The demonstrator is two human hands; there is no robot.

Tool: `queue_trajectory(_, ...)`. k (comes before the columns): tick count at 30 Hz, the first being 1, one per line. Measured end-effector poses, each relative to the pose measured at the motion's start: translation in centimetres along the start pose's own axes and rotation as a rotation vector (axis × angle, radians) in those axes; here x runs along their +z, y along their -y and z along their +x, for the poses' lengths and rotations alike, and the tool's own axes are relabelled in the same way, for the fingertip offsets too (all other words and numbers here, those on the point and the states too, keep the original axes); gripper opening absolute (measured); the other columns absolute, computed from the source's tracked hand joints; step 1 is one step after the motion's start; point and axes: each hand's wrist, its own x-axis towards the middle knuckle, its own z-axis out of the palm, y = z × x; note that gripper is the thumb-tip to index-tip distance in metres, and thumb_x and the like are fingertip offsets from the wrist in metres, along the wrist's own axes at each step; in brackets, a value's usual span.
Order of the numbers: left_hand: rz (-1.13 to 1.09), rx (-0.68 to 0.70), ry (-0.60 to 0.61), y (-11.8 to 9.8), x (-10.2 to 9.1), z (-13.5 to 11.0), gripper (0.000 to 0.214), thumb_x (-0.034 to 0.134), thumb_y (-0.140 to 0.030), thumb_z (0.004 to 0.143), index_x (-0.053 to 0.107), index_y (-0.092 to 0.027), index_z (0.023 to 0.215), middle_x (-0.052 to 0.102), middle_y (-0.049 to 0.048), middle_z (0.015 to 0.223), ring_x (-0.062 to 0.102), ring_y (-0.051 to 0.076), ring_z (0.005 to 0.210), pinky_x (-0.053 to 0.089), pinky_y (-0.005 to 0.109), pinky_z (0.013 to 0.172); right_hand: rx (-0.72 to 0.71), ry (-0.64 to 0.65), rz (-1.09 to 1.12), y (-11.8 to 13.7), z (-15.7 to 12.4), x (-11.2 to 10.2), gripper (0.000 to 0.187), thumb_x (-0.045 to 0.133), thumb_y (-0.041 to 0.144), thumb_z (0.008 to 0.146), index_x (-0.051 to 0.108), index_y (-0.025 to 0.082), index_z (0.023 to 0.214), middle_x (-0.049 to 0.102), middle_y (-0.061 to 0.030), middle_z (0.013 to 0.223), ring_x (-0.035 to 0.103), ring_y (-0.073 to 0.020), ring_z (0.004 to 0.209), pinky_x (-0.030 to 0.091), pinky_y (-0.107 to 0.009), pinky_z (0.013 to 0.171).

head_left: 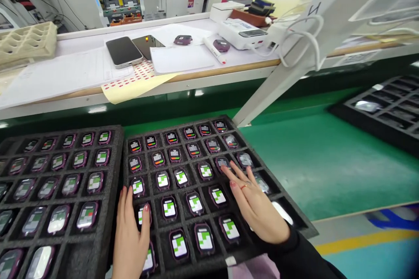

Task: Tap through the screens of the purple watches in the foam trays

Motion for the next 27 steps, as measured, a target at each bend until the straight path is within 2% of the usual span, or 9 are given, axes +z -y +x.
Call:
queue_trajectory(2, -0.005, -0.016, -0.003, 0.1, 0.1, 0.1, 0.061, 0.042, -0.04, 0.1, 0.024, -0.022, 0.155, 0.028, 0.0122, 0.161, 0.027, 0.029, 0.149, 0.027, 0.054, 0.122, 0.014, -0.022, -0.037, -0.8, -0.5, -0.3, 0.043, 0.023, 0.017, 0.11, 0.037, 0.013, 0.15, 0.05, -0.0175, 0.141, 0.028, -0.0351, 0.142, 0.023, -0.079, 0.108)
queue_trajectory(5, -0.013, -0.041, -0.001, 0.1, 0.0, 0.2, 0.062, 0.041, -0.043, 0.1, 0.025, -0.02, 0.155, 0.029, 0.0123, 0.16, 0.027, 0.029, 0.149, 0.025, 0.054, 0.123, -0.012, 0.043, -0.099, -1.8, -1.0, -0.5, 0.042, 0.024, 0.019, 0.11, 0.051, 0.009, 0.14, 0.049, -0.0184, 0.142, 0.022, -0.0378, 0.143, 0.024, -0.079, 0.108)
queue_trajectory(8, -0.046, -0.108, 0.018, 0.0, -0.2, 0.4, 0.066, 0.04, -0.049, 0.099, 0.025, -0.018, 0.155, 0.03, 0.0115, 0.161, 0.027, 0.028, 0.149, 0.023, 0.052, 0.124, -0.009, 0.053, -0.132, -2.8, -0.8, -1.0, 0.044, 0.022, 0.018, 0.109, 0.048, 0.006, 0.143, 0.045, -0.0187, 0.145, 0.021, -0.0364, 0.144, 0.026, -0.076, 0.11)
queue_trajectory(12, -0.107, -0.241, 0.042, -0.3, -0.5, 0.8, 0.073, 0.037, -0.056, 0.098, 0.021, -0.016, 0.157, 0.025, 0.0103, 0.163, 0.023, 0.027, 0.15, 0.018, 0.049, 0.126, 0.015, 0.01, -0.152, -4.9, 0.7, -2.6, 0.046, 0.021, 0.019, 0.109, 0.039, 0.006, 0.15, 0.049, -0.0175, 0.143, 0.025, -0.0335, 0.143, 0.024, -0.073, 0.112)
queue_trajectory(16, -0.131, -0.265, 0.048, -0.3, -0.5, 1.0, 0.078, 0.036, -0.06, 0.097, 0.019, -0.013, 0.157, 0.022, 0.0116, 0.163, 0.02, 0.027, 0.151, 0.015, 0.048, 0.126, 0.034, 0.04, -0.147, -7.9, 2.9, -3.4, 0.049, 0.02, 0.023, 0.108, 0.048, 0.003, 0.142, 0.053, -0.0197, 0.137, 0.028, -0.0357, 0.141, 0.023, -0.074, 0.112)
queue_trajectory(20, -0.134, -0.277, 0.051, -0.2, -0.4, 1.1, 0.08, 0.034, -0.061, 0.096, 0.019, -0.011, 0.157, 0.021, 0.0123, 0.164, 0.019, 0.027, 0.151, 0.014, 0.047, 0.126, 0.04, 0.033, -0.149, -10.1, 4.3, -2.5, 0.051, 0.019, 0.024, 0.107, 0.059, 0.004, 0.129, 0.056, -0.0207, 0.134, 0.033, -0.0385, 0.139, 0.025, -0.076, 0.11)
queue_trajectory(24, -0.135, -0.295, 0.049, -0.1, -0.4, 1.0, 0.081, 0.033, -0.062, 0.096, 0.018, -0.011, 0.157, 0.021, 0.0121, 0.164, 0.019, 0.028, 0.151, 0.014, 0.047, 0.126, 0.039, 0.03, -0.149, -10.3, 4.6, -1.7, 0.05, 0.02, 0.023, 0.106, 0.066, 0.008, 0.119, 0.059, -0.0203, 0.13, 0.036, -0.0398, 0.137, 0.023, -0.077, 0.109)
queue_trajectory(27, -0.14, -0.283, 0.055, 0.1, -0.2, 0.9, 0.08, 0.033, -0.061, 0.096, 0.018, -0.01, 0.157, 0.02, 0.0129, 0.164, 0.018, 0.027, 0.152, 0.013, 0.047, 0.126, 0.011, 0.043, -0.133, -8.9, 4.9, -1.6, 0.05, 0.018, 0.024, 0.107, 0.06, 0.006, 0.129, 0.057, -0.0195, 0.133, 0.032, -0.0368, 0.14, 0.022, -0.074, 0.112)
